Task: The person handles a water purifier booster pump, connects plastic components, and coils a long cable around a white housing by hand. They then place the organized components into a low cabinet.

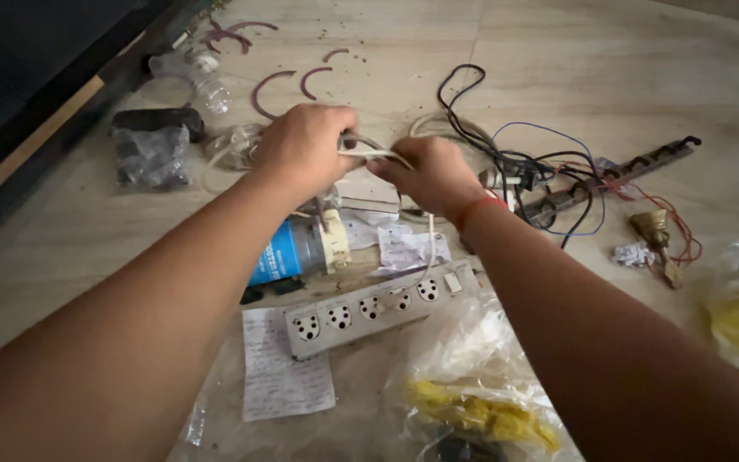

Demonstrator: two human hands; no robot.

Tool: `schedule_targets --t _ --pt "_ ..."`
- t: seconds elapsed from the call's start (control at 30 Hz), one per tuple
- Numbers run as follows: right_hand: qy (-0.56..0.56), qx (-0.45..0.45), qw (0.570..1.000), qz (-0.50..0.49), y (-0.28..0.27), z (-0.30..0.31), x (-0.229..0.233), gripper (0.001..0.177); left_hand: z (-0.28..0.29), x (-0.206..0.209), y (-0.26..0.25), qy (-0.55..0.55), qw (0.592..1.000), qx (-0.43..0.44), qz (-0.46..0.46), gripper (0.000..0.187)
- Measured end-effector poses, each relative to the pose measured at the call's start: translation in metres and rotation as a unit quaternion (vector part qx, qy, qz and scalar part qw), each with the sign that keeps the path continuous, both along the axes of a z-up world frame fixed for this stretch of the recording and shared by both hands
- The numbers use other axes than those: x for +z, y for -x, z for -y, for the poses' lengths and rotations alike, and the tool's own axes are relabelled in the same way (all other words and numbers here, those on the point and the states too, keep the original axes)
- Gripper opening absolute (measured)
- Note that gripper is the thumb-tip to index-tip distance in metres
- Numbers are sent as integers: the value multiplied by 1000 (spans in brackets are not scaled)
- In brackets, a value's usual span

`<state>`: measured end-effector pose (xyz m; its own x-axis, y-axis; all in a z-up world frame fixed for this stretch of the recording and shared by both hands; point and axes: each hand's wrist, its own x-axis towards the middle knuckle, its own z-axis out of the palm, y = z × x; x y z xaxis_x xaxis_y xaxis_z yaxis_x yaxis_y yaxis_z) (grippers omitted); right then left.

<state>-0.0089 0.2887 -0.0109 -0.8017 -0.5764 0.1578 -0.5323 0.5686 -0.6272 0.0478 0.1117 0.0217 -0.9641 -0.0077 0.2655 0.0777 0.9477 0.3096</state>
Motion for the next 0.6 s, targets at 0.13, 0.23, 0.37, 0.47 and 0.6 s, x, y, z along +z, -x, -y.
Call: schedule_targets --t 0.13,0.23,0.37,0.47,0.6 --pt "-56 14 997 -49 2 -17 -6 35 -7 5 -1 111 992 -41 -33 32" --pt "-17 34 989 -145 1 -33 -15 27 -14 10 -5 90 989 3 118 42" --pt "-12 14 986 -164 -4 -55 -23 20 -19 8 -9 84 989 -17 118 45" --pt "-16 -8 984 -175 -4 -64 -24 16 -16 4 -10 88 987 -11 135 45" --pt "-86 -31 974 -210 -4 -67 -24 15 -8 -3 -7 93 985 27 145 23"
